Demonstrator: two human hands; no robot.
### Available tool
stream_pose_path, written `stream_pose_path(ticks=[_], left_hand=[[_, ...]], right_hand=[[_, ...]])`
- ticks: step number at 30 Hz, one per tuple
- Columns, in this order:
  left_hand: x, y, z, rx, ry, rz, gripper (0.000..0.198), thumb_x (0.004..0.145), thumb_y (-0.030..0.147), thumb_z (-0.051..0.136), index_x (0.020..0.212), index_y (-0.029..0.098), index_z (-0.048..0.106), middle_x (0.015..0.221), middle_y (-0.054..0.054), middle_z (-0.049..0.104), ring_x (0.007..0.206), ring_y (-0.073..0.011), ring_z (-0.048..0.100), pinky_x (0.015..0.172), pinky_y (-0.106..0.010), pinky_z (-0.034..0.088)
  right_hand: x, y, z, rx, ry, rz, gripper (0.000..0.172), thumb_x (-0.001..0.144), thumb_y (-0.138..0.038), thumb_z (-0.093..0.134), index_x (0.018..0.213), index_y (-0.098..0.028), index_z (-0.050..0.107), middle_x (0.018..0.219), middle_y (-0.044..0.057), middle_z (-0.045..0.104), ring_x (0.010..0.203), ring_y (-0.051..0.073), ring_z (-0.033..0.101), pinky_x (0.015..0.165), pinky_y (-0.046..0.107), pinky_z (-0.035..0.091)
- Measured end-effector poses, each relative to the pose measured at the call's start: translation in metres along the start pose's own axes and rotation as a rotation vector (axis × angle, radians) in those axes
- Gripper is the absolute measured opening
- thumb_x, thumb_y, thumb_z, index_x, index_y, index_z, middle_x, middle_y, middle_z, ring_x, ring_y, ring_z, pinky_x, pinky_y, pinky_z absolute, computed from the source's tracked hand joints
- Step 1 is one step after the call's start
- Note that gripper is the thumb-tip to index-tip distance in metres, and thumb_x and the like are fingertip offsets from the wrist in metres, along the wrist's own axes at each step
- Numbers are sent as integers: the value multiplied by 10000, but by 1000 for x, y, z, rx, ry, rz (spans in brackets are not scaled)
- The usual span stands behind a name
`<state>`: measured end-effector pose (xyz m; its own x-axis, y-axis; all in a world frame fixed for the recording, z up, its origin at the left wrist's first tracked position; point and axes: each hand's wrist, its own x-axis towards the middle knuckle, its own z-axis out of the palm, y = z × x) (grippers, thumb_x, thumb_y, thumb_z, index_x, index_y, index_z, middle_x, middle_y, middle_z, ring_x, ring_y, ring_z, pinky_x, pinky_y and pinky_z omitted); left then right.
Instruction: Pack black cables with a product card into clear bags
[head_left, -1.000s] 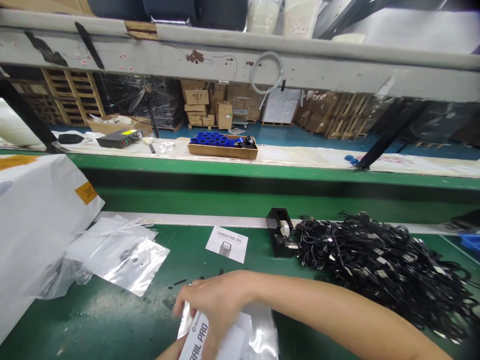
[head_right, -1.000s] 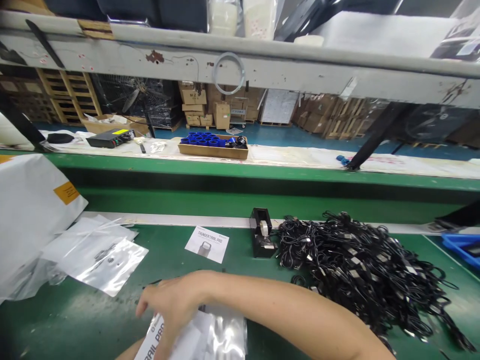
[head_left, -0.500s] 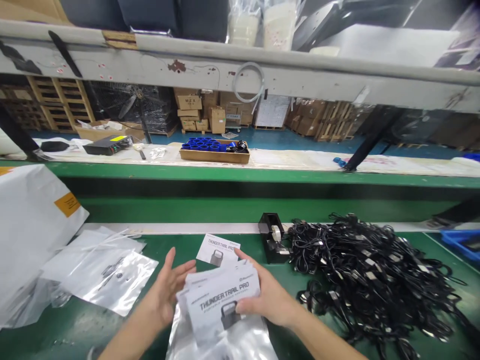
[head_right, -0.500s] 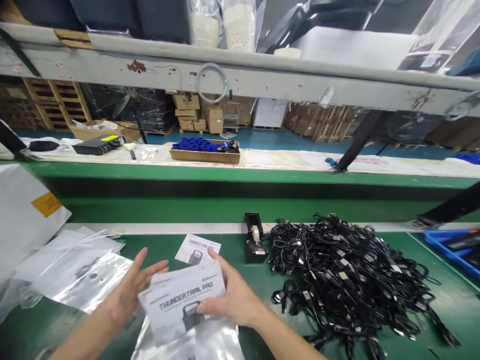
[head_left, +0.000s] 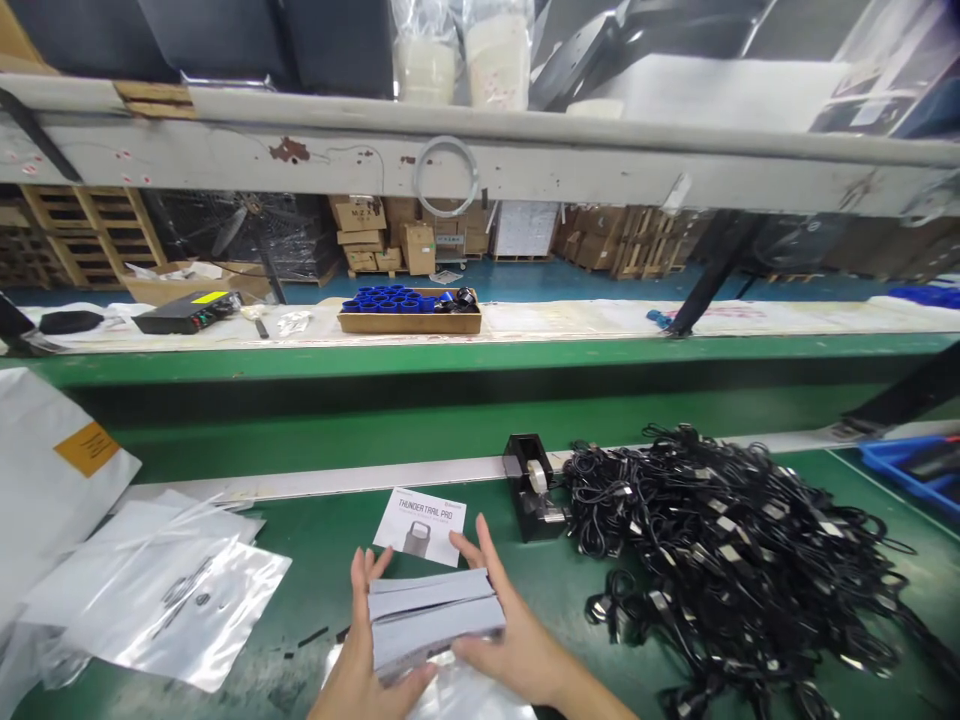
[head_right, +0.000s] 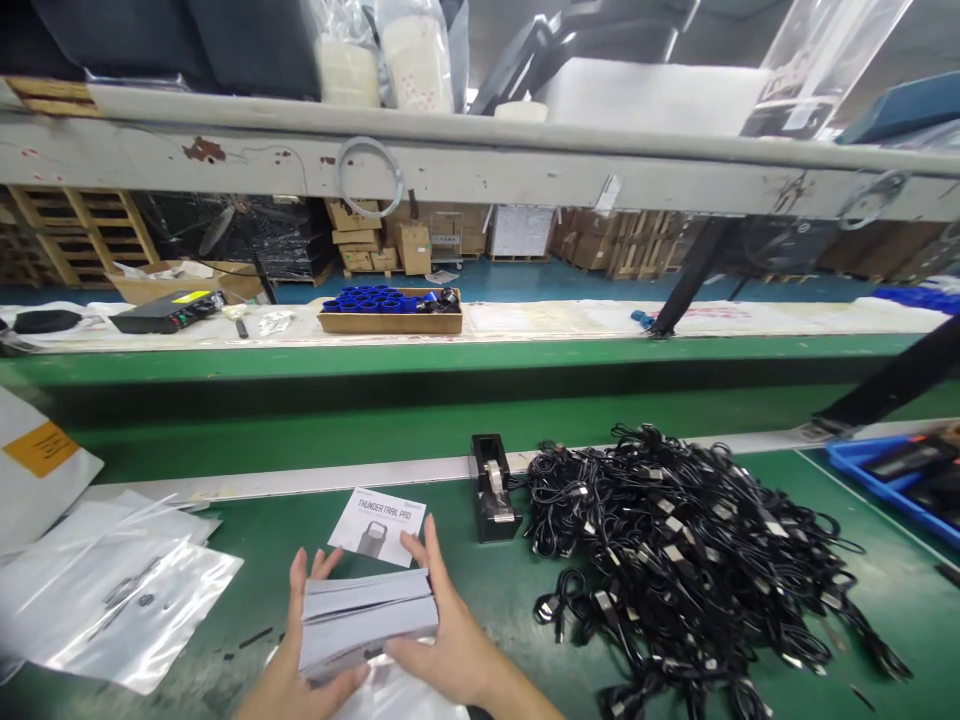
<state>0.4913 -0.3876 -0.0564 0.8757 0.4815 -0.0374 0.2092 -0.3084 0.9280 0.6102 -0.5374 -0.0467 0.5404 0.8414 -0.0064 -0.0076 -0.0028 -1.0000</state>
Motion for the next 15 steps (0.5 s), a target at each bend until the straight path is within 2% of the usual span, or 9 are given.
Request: stream_pose_path(ticks=[2,4,7,10,13,15], left_hand=[[1,2,-3,9,-18,-55,797,762,453,468,1348,226,-23,1345,-153,306,1266,-285,276,1011,-458,224],[2,4,-8,51,23,-24,699,762,434,477,1319,240,103,1339,-145,323,1259,-285,288,1009,-447,234],[3,2,-10,104,70,79,854,702,432,555,1338,274,8,1426,-129,188,1290,-313,207,1008,-477,213],[3,-6,-8,58,0,93,1022,678,497,550,1329,275,-206,1462,-119,97,1292,-323,210,984,-459,264],[0,-19,-4,53,-43,83,996,722,507,496,1309,266,-272,1469,-103,96,1293,-317,216,981,-422,281],[-1,-25,-4,58,-54,46,902,766,492,442,1323,275,-234,1450,-111,173,1281,-311,248,990,-441,263]], right_hand=[[1,-1,5,35,67,4,957,690,-204,634,1378,-261,-29,1220,82,453,996,189,515,851,312,402],[2,-2,7,36,115,-4,928,681,-203,644,1381,-255,36,1137,66,500,926,182,539,831,308,414],[1,-4,2,-56,105,-29,1002,635,-156,677,1376,-283,15,1298,80,387,1124,211,437,953,347,329],[-5,-3,-4,-130,24,7,1072,634,-112,661,1359,-304,-106,1425,79,214,1277,213,258,1026,381,235],[-9,-4,-4,-229,2,4,1030,715,-104,573,1320,-293,-239,1458,90,119,1311,208,185,1034,420,231],[-8,-10,1,-414,37,-106,1001,733,-167,585,1335,-285,-205,1466,92,37,1323,264,72,1039,507,168]])
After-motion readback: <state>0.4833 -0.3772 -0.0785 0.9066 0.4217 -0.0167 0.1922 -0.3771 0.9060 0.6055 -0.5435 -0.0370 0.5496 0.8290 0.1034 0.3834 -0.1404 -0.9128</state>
